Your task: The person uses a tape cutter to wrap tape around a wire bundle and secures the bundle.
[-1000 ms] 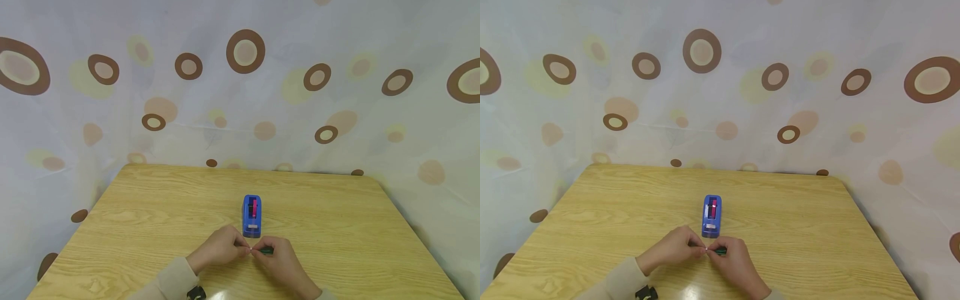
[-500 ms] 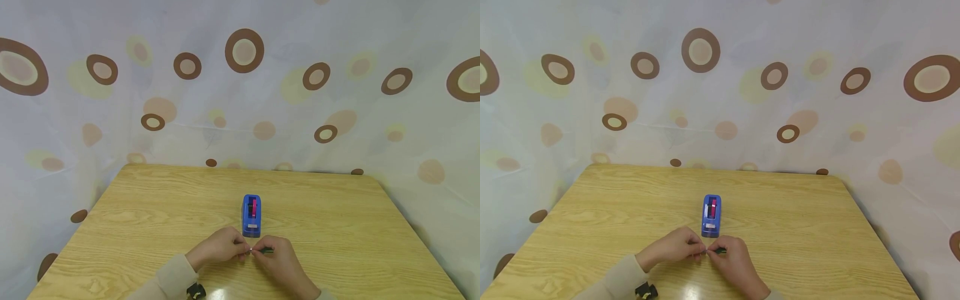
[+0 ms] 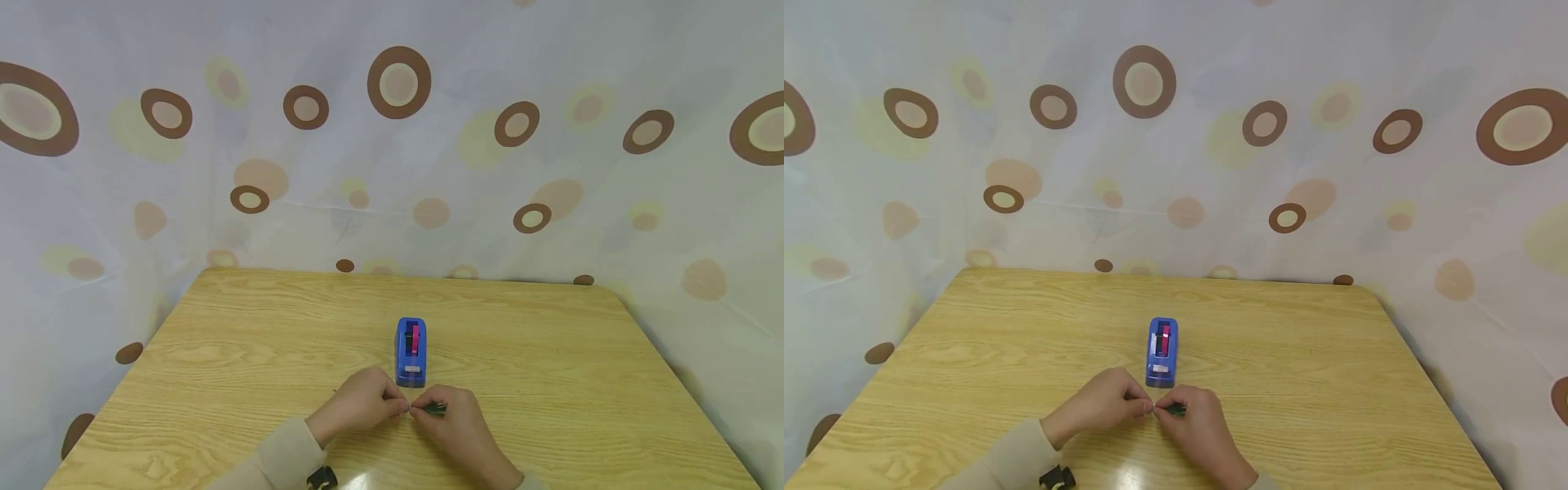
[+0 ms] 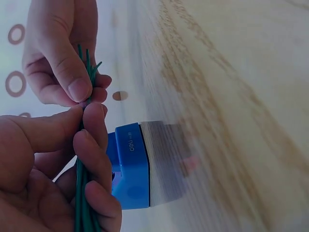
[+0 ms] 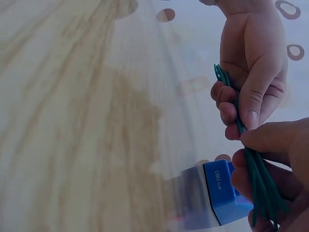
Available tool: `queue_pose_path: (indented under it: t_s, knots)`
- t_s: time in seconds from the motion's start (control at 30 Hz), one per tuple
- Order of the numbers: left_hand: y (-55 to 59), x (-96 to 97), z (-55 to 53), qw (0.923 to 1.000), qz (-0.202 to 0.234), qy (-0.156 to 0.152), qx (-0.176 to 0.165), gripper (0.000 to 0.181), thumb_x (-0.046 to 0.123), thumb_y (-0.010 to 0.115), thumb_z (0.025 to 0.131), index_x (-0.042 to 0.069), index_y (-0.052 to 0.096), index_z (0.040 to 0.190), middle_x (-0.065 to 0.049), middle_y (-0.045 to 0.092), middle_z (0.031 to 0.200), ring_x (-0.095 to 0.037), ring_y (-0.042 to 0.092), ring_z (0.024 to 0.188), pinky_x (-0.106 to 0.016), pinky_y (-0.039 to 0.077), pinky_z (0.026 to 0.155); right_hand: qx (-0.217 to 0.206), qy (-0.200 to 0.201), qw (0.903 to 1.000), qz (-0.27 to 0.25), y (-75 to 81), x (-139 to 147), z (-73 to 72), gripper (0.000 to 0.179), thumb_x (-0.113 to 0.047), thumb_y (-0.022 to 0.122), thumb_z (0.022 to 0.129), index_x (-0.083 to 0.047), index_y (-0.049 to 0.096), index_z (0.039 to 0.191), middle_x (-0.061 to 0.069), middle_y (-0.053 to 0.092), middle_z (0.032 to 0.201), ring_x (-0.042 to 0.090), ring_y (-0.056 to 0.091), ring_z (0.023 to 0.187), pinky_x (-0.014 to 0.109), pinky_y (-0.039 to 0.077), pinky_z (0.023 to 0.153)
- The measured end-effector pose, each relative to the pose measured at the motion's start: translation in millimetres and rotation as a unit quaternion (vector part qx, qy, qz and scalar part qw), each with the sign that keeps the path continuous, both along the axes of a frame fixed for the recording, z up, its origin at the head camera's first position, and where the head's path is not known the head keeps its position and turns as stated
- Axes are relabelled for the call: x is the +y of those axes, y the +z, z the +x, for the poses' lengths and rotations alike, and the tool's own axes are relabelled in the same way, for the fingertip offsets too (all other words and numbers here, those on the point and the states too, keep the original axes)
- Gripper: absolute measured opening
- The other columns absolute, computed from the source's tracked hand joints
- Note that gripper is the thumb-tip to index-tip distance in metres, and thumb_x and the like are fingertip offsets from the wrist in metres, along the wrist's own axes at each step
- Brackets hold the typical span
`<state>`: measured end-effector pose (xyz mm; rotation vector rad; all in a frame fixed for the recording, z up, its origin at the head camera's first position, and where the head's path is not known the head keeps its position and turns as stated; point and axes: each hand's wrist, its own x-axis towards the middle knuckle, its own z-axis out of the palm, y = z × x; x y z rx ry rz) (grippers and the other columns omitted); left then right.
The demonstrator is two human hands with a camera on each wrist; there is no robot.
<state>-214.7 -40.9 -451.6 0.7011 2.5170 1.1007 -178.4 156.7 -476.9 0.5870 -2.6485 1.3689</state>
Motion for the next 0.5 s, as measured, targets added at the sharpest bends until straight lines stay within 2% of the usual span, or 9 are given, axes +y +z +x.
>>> queue_pose_path:
  t_s: [0.17, 0.37, 0.5]
  knots:
    - [0.9, -0.2, 1.3, 0.9996, -0.008, -0.001, 0.027, 0.016, 0.019, 0.071, 0.092, 0.015, 0.080, 0.079, 0.012, 0.060, 0.061, -0.003, 0.043, 0.051, -0.020, 0.031, 0.048, -0.035, 0.012, 0.9991, 0.019, 5.2, 1.4, -3.6, 0.003, -0.015, 0.077, 0.088, -0.016, 0.075, 0.085, -0.015, 0.069, 0.085, 0.007, 0.064, 0.083, 0.027, 0.053, 0.075]
    - [0.2, -0.1, 3.1, 0.9987, 0.002, -0.003, 0.051, 0.011, 0.017, 0.071, 0.091, 0.013, 0.081, 0.087, 0.015, 0.060, 0.063, -0.003, 0.041, 0.048, -0.019, 0.030, 0.046, -0.094, 0.032, 0.9951, -0.001, 8.8, 4.6, -9.8, 0.006, -0.019, 0.074, 0.090, -0.014, 0.073, 0.088, -0.010, 0.069, 0.088, 0.011, 0.063, 0.084, 0.025, 0.052, 0.075]
    - [-0.1, 0.1, 3.9, 0.9979, 0.000, 0.000, 0.064, 0.010, 0.017, 0.072, 0.091, 0.014, 0.081, 0.088, 0.017, 0.063, 0.068, -0.002, 0.044, 0.051, -0.019, 0.033, 0.048, -0.106, 0.036, 0.9937, 0.001, 9.5, 4.2, -11.1, 0.005, -0.018, 0.073, 0.091, -0.014, 0.072, 0.089, -0.008, 0.069, 0.089, 0.013, 0.062, 0.085, 0.025, 0.052, 0.075]
